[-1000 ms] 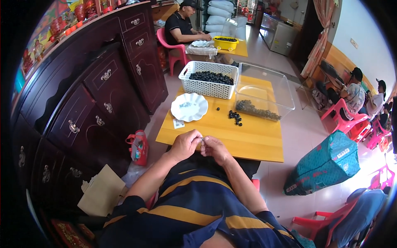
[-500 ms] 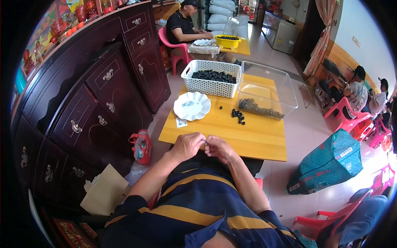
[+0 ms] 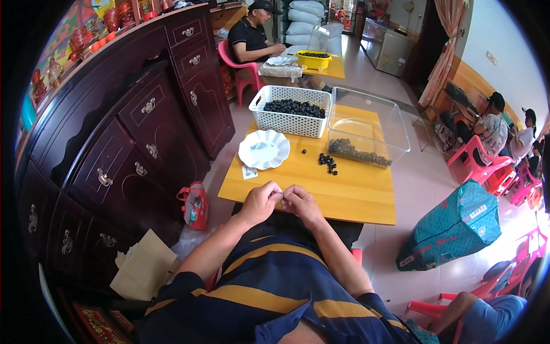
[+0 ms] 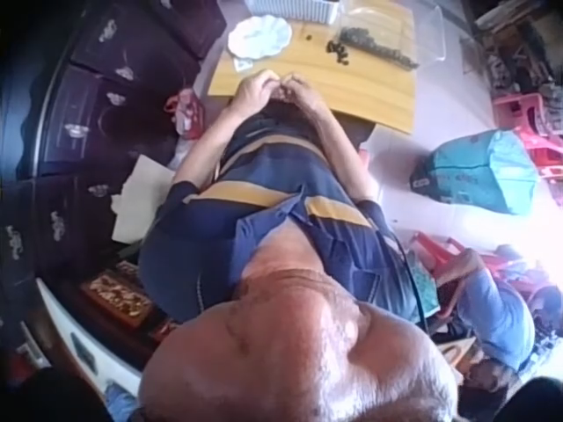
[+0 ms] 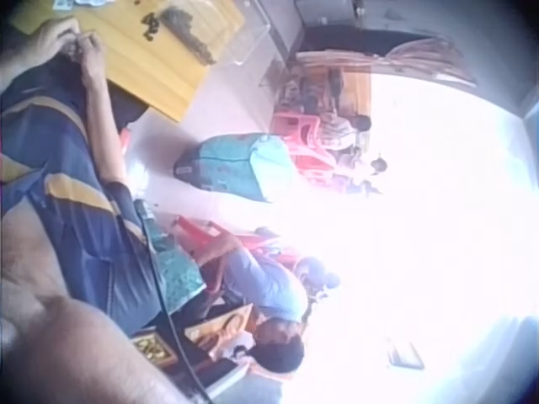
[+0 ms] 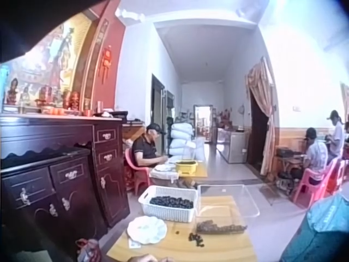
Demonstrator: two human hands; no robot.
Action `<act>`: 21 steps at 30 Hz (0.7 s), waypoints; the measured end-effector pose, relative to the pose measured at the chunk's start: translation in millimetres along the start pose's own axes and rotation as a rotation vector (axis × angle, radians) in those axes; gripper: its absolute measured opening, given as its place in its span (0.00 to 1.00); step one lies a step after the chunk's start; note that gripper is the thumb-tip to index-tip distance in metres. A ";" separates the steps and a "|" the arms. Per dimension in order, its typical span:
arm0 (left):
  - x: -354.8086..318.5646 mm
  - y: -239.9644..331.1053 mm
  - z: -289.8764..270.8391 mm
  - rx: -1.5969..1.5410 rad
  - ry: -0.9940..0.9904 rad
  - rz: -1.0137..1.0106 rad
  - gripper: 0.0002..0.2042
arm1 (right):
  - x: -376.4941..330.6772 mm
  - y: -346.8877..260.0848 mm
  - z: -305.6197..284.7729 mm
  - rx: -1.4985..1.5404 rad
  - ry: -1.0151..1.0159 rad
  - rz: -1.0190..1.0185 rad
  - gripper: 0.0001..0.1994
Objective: Peeling and sorting small black seeds or fruit by hand at a table.
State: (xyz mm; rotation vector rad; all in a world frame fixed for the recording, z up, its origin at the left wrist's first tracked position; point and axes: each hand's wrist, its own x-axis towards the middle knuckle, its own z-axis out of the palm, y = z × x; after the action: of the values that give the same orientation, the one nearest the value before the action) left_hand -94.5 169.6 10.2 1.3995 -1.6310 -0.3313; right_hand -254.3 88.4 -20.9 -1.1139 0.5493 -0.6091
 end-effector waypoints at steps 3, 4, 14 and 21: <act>1.8 2.1 -1.1 -0.148 -0.076 -0.190 0.04 | 2.5 5.2 0.9 -0.087 0.036 -0.111 0.10; 1.6 0.7 -0.9 -0.148 -0.075 -0.191 0.04 | 2.5 5.8 2.5 -0.224 0.074 -0.209 0.10; 4.1 -1.1 -6.3 -0.294 -0.197 -0.214 0.04 | 0.3 -1.6 -11.0 -0.285 -0.032 -0.237 0.14; 14.1 10.3 -12.6 0.054 -0.191 0.128 0.04 | -3.1 -17.0 -11.4 -0.251 -0.053 -0.095 0.19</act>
State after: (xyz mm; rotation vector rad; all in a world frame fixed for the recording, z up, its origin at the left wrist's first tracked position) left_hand -90.1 164.8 30.7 1.3293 -1.8883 -0.3568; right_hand -267.2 77.8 -8.6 -1.3958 0.5398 -0.6024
